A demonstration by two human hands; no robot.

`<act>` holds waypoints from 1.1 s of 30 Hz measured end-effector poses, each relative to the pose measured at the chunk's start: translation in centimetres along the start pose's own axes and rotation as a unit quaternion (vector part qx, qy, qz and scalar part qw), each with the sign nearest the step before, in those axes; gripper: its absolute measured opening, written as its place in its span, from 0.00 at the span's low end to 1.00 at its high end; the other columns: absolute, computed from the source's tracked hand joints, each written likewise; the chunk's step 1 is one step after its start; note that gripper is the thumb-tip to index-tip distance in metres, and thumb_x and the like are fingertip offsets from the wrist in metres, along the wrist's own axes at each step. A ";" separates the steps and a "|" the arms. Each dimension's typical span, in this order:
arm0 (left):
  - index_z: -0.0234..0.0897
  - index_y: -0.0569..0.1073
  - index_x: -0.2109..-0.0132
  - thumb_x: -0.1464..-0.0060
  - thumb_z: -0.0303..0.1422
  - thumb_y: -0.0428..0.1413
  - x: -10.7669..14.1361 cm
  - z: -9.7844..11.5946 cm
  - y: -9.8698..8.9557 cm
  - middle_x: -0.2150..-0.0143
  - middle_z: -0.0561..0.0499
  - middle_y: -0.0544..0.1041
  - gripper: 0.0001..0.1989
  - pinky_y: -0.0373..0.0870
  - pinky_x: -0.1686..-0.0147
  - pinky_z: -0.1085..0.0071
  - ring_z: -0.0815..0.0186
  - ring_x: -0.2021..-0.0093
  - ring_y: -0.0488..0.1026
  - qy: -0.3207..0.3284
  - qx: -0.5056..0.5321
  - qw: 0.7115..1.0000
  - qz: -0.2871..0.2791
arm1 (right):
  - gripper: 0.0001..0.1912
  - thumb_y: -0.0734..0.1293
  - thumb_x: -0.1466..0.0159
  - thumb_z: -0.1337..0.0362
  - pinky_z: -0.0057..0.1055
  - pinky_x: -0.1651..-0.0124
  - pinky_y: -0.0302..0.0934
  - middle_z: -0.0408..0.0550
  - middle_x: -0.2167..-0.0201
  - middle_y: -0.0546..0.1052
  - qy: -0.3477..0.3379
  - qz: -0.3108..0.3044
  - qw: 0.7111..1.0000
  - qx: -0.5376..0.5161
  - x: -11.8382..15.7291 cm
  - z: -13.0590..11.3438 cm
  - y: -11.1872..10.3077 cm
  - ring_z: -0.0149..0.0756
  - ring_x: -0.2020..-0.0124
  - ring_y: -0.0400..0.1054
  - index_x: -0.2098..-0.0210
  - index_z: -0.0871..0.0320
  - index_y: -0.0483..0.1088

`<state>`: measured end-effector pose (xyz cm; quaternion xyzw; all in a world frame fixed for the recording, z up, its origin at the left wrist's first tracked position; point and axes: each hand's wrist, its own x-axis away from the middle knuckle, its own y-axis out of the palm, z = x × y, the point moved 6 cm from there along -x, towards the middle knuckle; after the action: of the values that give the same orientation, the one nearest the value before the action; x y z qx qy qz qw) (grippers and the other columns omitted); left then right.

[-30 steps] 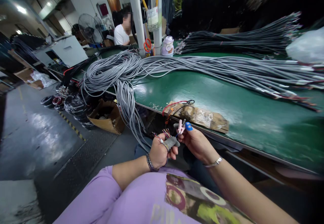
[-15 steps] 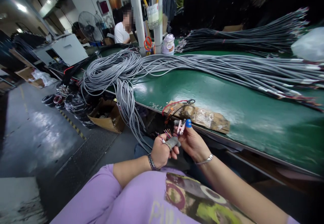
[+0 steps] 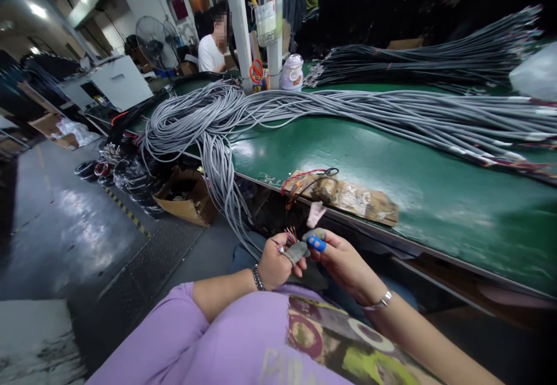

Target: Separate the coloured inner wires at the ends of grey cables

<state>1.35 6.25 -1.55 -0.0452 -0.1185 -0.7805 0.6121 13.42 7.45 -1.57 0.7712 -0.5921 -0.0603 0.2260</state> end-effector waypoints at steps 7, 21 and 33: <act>0.33 0.70 0.70 0.54 0.51 0.59 0.3 0.7 0.8 0.82 0.54 0.69 0.22 0.59 0.86 0.78 0.75 0.86 0.63 -0.001 -0.069 0.996 -0.049 | 0.14 0.73 0.48 0.53 0.31 0.73 0.58 0.43 0.79 0.72 0.003 -0.003 0.998 0.063 0.1 -0.8 1.0 0.31 0.79 0.62 0.74 0.58 0.72; 0.33 0.69 0.70 0.53 0.49 0.59 -1.3 1.6 0.0 0.82 0.55 0.70 0.21 0.51 0.89 0.79 0.75 0.87 0.63 0.034 0.040 0.998 0.020 | 0.21 0.69 0.46 0.43 0.28 0.73 0.63 0.45 0.74 0.74 0.066 0.036 0.992 -0.102 -3.4 -1.3 -0.5 0.30 0.77 0.65 0.70 0.55 0.73; 0.33 0.70 0.68 0.53 0.48 0.59 -2.1 0.7 1.0 0.82 0.55 0.70 0.20 0.56 0.88 0.79 0.75 0.87 0.62 0.006 0.016 1.000 -0.023 | 0.22 0.70 0.47 0.43 0.31 0.75 0.62 0.44 0.78 0.73 0.027 0.060 0.987 -0.145 -4.3 -0.8 -0.4 0.33 0.79 0.65 0.72 0.57 0.72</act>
<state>2.80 8.20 -1.23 -0.0280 -0.1286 -0.7924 0.5956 12.84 11.83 -1.75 0.6946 -0.6162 -0.1104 0.3545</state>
